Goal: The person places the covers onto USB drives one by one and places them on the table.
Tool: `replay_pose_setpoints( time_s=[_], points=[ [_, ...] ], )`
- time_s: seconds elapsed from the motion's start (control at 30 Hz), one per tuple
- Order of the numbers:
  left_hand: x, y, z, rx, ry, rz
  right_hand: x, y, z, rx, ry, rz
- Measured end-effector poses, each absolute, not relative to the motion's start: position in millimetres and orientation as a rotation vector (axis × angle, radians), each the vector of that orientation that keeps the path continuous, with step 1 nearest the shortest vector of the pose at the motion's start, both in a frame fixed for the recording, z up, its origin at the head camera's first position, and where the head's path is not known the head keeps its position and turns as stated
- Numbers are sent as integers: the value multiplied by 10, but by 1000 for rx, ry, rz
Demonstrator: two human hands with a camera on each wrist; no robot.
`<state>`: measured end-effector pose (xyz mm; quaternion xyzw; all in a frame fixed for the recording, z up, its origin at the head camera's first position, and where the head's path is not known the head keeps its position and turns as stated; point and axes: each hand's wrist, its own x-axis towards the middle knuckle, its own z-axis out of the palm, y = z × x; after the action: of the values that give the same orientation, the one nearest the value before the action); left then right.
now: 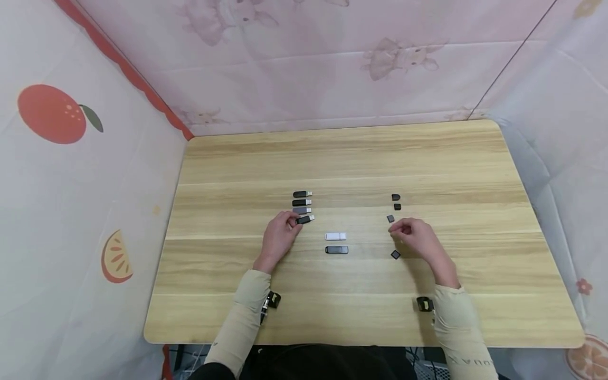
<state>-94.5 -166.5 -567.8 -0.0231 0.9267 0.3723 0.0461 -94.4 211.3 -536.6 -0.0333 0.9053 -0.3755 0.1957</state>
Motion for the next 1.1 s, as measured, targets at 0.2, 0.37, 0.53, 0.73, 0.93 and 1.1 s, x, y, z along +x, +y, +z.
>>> replay_pose_setpoints(
  time_s=[0.2, 0.37, 0.53, 0.73, 0.93, 1.1],
  points=[
    [-943, -1662, -5659, -48, 2831, 1124, -902, 2189, -5280, -284, 2435, -1063],
    [-940, -1660, -5651, -46, 2834, 1112, -864, 2222, -5241, -412, 2397, -1003],
    [-929, -1658, -5639, -54, 2830, 1114, -806, 2222, -5235, -403, 2402, -942],
    [-932, -1656, -5639, -63, 2818, 1125, -785, 2203, -5244, -392, 2412, -924],
    [-932, -1658, -5644, -64, 2811, 1117, -783, 2183, -5251, -393, 2427, -914],
    [-929, -1662, -5650, -58, 2805, 1131, -776, 2161, -5276, -384, 2467, -880]
  ],
)
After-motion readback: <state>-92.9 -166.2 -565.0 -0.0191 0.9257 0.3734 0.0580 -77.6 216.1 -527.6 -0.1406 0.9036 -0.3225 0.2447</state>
